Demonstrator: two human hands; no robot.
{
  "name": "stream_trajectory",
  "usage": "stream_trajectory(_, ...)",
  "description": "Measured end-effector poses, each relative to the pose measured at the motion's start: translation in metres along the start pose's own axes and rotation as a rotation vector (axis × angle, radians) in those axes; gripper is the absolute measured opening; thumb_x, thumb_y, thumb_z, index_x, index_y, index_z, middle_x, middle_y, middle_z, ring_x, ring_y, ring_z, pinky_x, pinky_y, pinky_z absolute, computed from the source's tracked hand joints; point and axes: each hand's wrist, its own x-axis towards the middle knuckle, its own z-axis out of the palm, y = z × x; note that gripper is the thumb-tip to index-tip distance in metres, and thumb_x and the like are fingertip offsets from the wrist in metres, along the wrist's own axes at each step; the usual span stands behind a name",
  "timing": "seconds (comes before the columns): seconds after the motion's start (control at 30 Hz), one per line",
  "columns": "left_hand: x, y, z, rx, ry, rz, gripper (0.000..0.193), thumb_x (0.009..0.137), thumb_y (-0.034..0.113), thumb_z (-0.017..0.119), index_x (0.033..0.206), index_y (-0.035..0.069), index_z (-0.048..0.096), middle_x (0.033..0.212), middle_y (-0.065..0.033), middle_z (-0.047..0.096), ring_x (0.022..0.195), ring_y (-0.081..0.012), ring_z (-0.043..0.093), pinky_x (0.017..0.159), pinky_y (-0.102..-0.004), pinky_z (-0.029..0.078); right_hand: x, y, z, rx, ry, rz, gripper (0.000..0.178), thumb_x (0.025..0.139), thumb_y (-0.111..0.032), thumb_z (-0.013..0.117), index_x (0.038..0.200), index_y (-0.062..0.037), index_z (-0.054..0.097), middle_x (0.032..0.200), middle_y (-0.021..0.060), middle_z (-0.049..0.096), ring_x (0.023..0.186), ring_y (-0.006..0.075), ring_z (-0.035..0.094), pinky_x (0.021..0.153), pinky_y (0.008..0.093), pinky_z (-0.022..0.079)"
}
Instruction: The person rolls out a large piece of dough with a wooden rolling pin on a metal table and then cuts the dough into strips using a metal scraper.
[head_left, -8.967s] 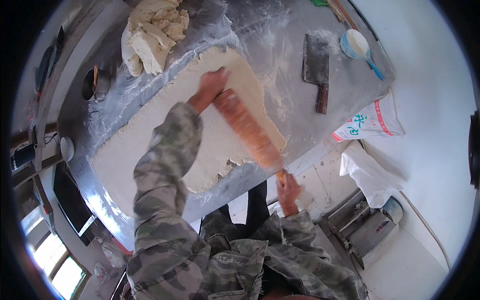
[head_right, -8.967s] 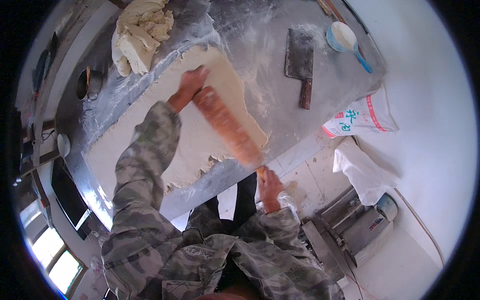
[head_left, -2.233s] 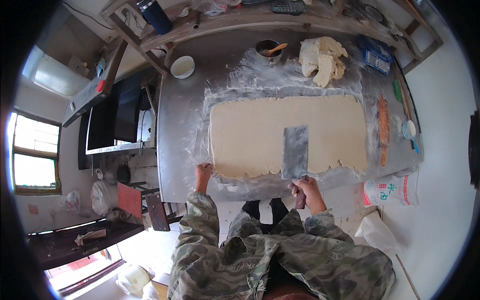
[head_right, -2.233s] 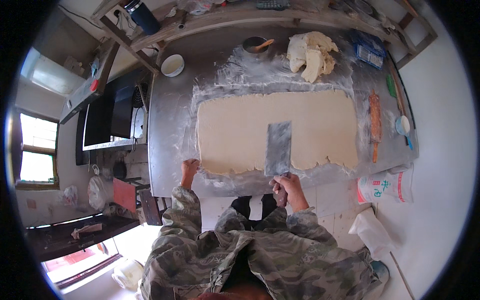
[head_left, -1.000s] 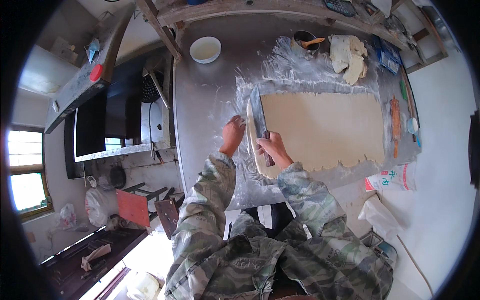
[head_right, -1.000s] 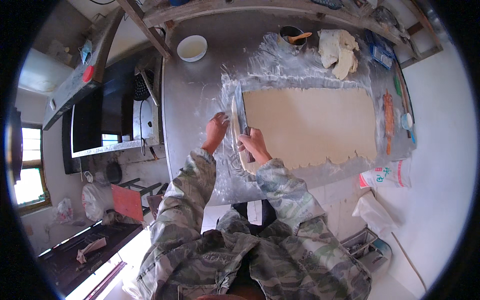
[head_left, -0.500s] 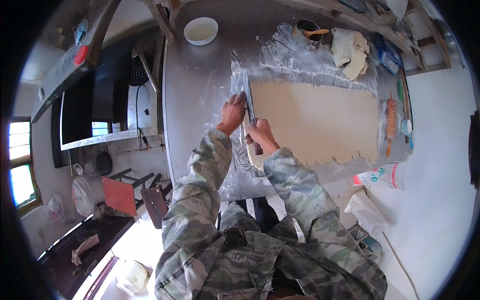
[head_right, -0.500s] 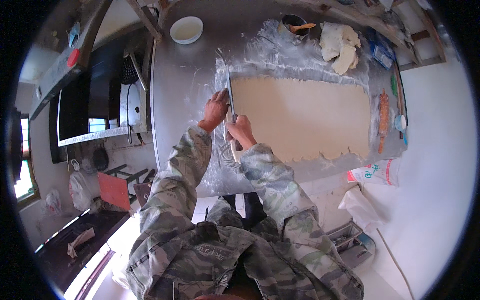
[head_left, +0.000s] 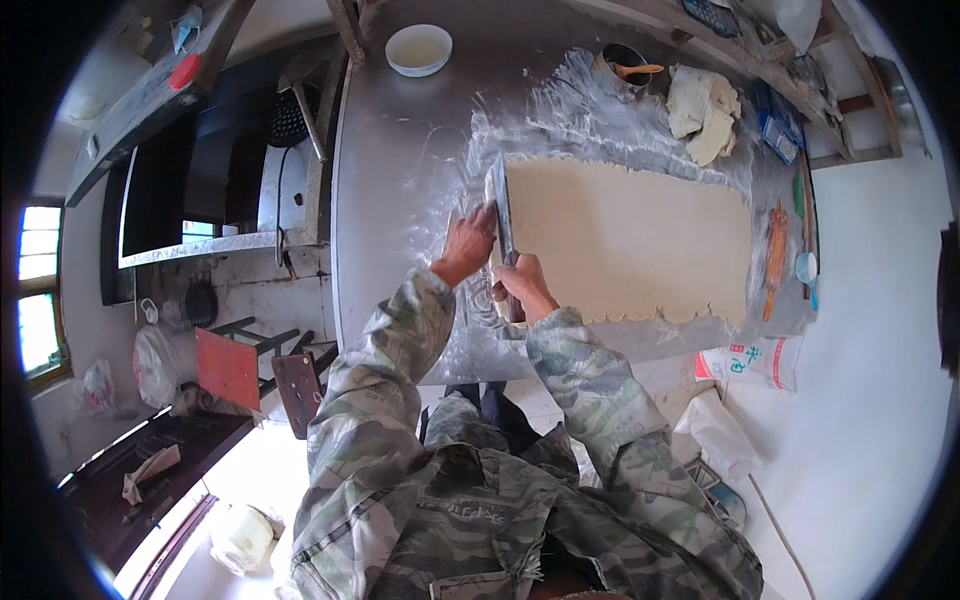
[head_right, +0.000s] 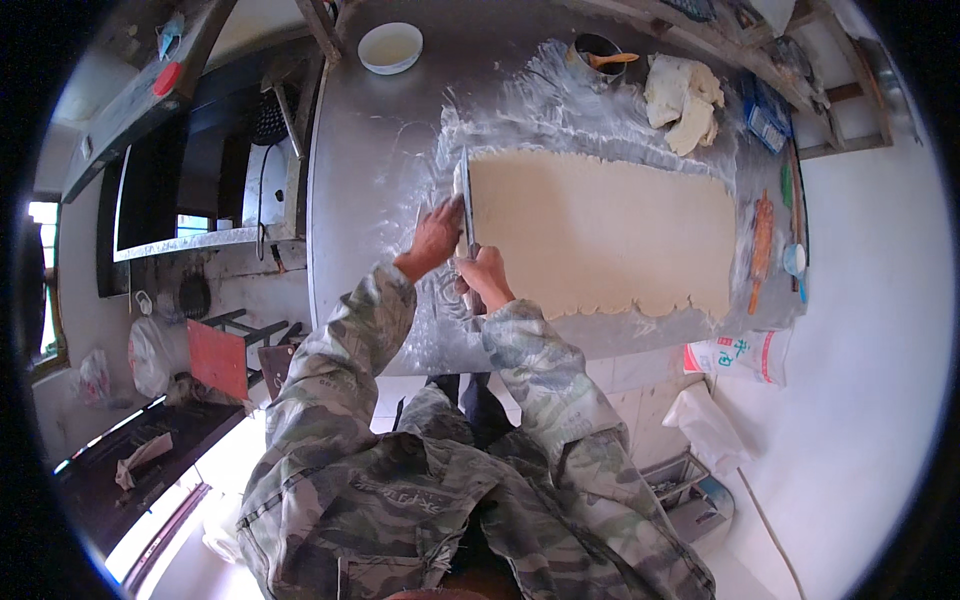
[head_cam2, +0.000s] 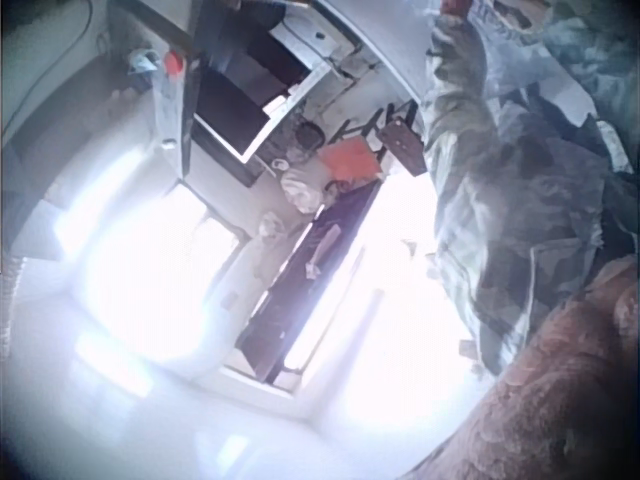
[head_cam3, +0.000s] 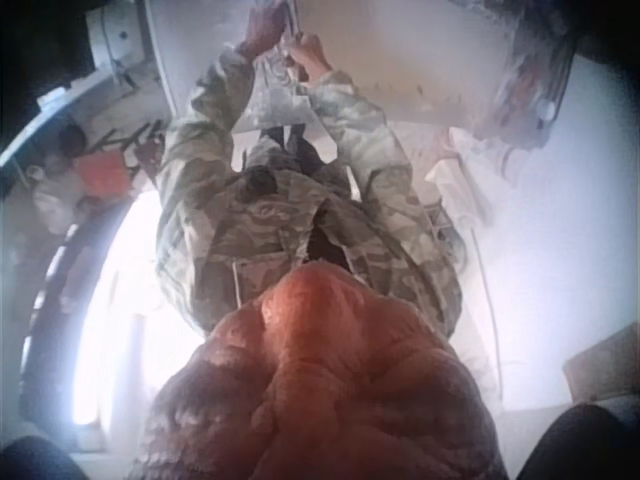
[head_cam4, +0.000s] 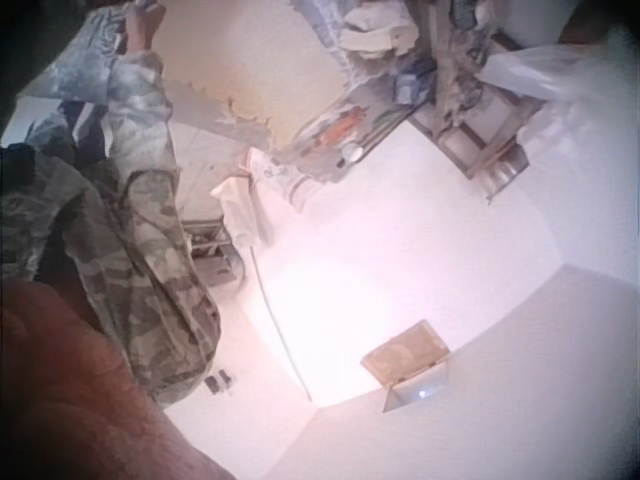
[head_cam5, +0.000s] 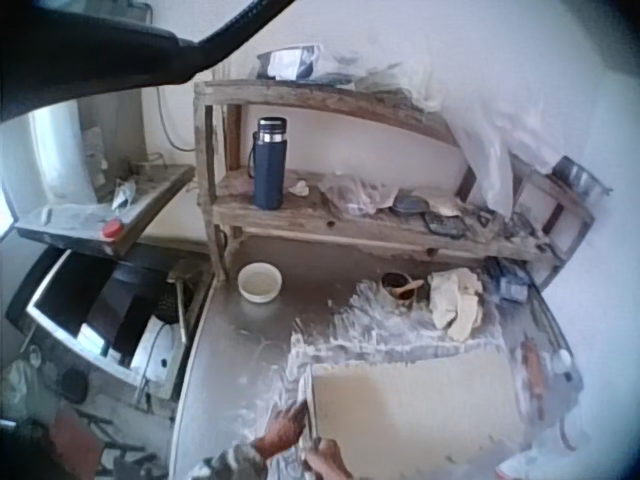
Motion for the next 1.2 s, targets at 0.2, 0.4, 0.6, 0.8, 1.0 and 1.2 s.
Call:
stream_trajectory(0.2, -0.018, 0.014, -0.003, 0.158, 0.064, 0.060, 0.070, 0.079, 0.016, 0.066, 0.144, 0.004, 0.042, 0.153, -0.0125, 0.034, 0.137, -0.0308, 0.035, 0.103, -0.0451, 0.037, -0.003, 0.010, -0.004, -0.043, -0.027, -0.013, 0.020, 0.080, -0.012, 0.062, 0.078, 0.0072, 0.058, 0.062, 0.0135, 0.061, 0.051, 0.0209, 0.063, 0.045, 0.0325, 0.049)
stream_trajectory(0.4, -0.027, 0.015, -0.007, 0.208, 0.045, 0.033, 0.072, 0.081, 0.018, 0.067, 0.145, 0.003, 0.038, 0.152, -0.0134, 0.035, 0.137, -0.0310, 0.037, 0.102, -0.0471, 0.038, -0.041, 0.049, 0.003, -0.028, -0.030, 0.051, 0.017, 0.083, -0.011, 0.062, 0.080, 0.0043, 0.057, 0.062, 0.0124, 0.061, 0.047, 0.0207, 0.061, 0.042, 0.0333, 0.047)
stream_trajectory(0.6, -0.075, 0.055, 0.011, 0.133, -0.045, 0.008, 0.075, 0.082, 0.020, 0.068, 0.147, -0.001, 0.034, 0.155, -0.0152, 0.030, 0.139, -0.0343, 0.034, 0.106, -0.0510, 0.034, -0.041, 0.069, -0.008, 0.031, -0.078, 0.013, 0.018, 0.084, -0.013, 0.063, 0.082, 0.0033, 0.058, 0.061, 0.0123, 0.060, 0.047, 0.0207, 0.061, 0.040, 0.0335, 0.047)
stream_trajectory(0.8, -0.089, 0.051, 0.011, 0.165, -0.048, -0.013, 0.079, 0.084, 0.021, 0.067, 0.151, 0.002, 0.028, 0.158, -0.0136, 0.024, 0.142, -0.0335, 0.030, 0.107, -0.0554, 0.030, -0.070, 0.085, -0.008, -0.106, -0.044, 0.058, 0.019, 0.084, -0.014, 0.065, 0.079, 0.0030, 0.058, 0.061, 0.0130, 0.060, 0.046, 0.0216, 0.061, 0.040, 0.0338, 0.046)
stream_trajectory(1.0, -0.082, 0.062, 0.025, 0.239, -0.022, 0.013, 0.070, 0.087, 0.022, 0.066, 0.146, 0.002, 0.036, 0.155, -0.0145, 0.030, 0.138, -0.0343, 0.036, 0.105, -0.0553, 0.034, -0.129, 0.133, -0.025, -0.049, -0.045, 0.109, 0.014, 0.085, -0.008, 0.064, 0.081, 0.0053, 0.060, 0.060, 0.0150, 0.061, 0.045, 0.0212, 0.061, 0.039, 0.0339, 0.049)
stream_trajectory(1.2, -0.067, 0.036, 0.020, -0.288, 0.056, -0.138, 0.040, 0.098, 0.037, 0.047, 0.107, 0.001, 0.064, 0.120, -0.0213, 0.061, 0.106, -0.0453, 0.059, 0.091, -0.0521, 0.047, -0.123, 0.131, -0.002, -0.070, -0.051, 0.090, 0.015, 0.084, -0.008, 0.063, 0.079, 0.0051, 0.060, 0.060, 0.0147, 0.062, 0.044, 0.0209, 0.061, 0.039, 0.0335, 0.048)
